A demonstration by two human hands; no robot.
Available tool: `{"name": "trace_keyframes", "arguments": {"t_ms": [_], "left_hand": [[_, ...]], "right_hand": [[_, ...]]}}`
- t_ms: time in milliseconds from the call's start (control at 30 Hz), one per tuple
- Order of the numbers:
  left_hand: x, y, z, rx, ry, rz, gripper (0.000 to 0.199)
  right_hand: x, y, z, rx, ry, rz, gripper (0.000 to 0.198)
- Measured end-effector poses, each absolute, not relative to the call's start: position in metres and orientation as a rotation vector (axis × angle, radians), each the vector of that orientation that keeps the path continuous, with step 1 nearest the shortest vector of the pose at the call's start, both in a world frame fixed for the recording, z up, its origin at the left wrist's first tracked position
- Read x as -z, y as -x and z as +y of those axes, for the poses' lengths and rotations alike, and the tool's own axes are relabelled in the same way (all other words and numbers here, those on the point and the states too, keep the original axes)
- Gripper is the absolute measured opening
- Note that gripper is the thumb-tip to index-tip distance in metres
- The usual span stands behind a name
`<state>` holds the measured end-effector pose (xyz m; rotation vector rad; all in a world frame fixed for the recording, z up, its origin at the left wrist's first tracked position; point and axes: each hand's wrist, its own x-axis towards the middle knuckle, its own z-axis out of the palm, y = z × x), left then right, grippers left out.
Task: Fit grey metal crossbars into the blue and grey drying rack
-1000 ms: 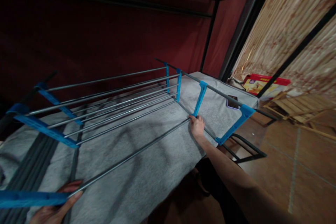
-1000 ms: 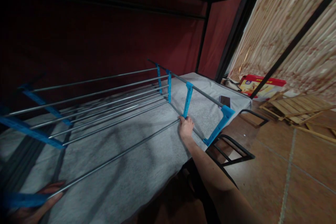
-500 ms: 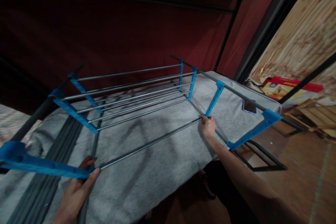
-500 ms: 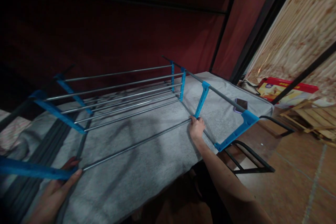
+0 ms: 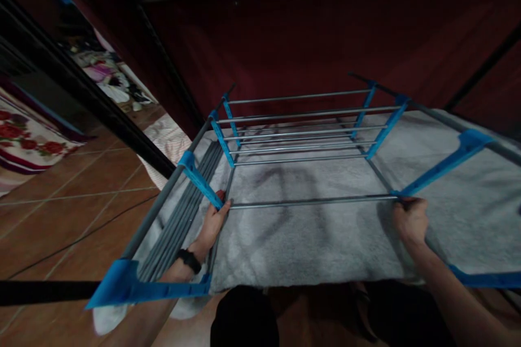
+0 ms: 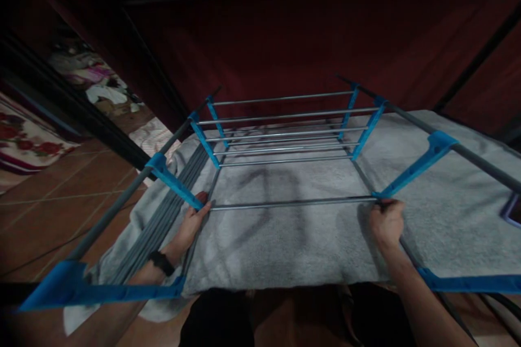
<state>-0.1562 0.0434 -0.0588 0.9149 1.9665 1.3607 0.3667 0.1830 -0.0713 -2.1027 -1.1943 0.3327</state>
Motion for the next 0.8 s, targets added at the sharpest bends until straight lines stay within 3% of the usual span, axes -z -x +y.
{"name": "trace_keyframes", "arguments": {"t_ms": [133, 300, 800], "left_hand": [[0.056, 0.16, 0.044, -1.346, -0.854, 1.904, 0.067], [0.054, 0.163, 0.044, -1.334, -0.855, 1.874, 0.062], [0.054, 0.155, 0.049, -1.401, -0.794, 1.879, 0.054]], "right_hand": [[0.064, -0.374, 0.189, -0.461, 2.169, -1.078, 0.057], [0.06, -0.375, 0.195, -0.49, 2.282, -1.182, 0.043], [0.065, -0.37, 0.199, -0.444, 2.352, -1.174, 0.042]]}}
